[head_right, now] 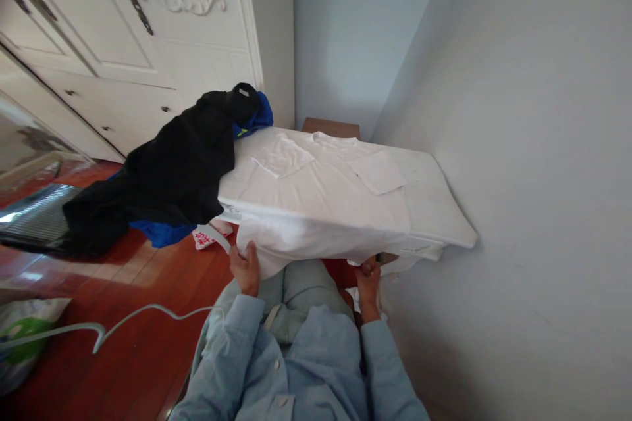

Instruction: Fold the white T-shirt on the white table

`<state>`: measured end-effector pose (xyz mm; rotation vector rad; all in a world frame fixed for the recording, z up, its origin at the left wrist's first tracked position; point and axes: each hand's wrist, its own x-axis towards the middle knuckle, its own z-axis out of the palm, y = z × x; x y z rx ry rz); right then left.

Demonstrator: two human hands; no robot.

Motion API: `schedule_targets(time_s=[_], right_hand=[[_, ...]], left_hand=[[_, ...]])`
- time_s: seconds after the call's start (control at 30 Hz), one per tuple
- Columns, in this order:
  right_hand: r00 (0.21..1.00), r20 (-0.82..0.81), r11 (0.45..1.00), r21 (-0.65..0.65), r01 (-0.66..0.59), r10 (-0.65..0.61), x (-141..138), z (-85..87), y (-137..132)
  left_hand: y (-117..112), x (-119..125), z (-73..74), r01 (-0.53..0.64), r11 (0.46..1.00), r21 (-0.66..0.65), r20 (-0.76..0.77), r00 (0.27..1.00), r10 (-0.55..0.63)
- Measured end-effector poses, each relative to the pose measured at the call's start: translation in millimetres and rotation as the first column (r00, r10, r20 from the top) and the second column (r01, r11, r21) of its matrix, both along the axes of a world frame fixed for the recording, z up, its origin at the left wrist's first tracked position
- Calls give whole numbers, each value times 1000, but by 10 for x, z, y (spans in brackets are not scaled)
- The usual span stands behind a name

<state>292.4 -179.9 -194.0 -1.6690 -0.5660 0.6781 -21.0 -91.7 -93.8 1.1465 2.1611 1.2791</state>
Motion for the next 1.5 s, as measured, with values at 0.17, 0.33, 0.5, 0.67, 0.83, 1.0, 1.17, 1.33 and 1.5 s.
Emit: schedule_targets(time_s=[0.17,0.33,0.5,0.67,0.83,1.0,1.17,1.33,1.5], right_hand=[[995,-96,996,78,-35,42,341,276,110],[976,-187,992,-35,-124,116,415,395,-65],[946,-228,972,4,-237,231,376,372,-406],[938,-268,974,19,-225,222,236,326,-556],[933,-283,973,-4,-232,221,160,350,-546],[911,-309,933,-144,-329,274,203,324,-587],[909,-343,947,-129,-294,235,276,329,-675],[877,-452,986,59,-157,166,370,513,-752],[869,-475,990,28,-140,137,406,591,-800]], left_hand=[[-19,-215,-39,102,952,-288,-40,992,-118],[-25,-344,-84,175,895,-411,-23,979,-202],[-7,-414,-79,263,840,-475,0,954,-298],[47,-434,-41,245,910,-335,44,969,-244],[26,-452,41,257,922,-289,14,964,-264],[-24,-541,13,364,847,-388,7,920,-392],[-57,-585,-23,403,873,-275,113,915,-387],[-60,-545,91,70,997,23,547,834,-71],[-121,-583,137,96,986,-137,636,771,13]])
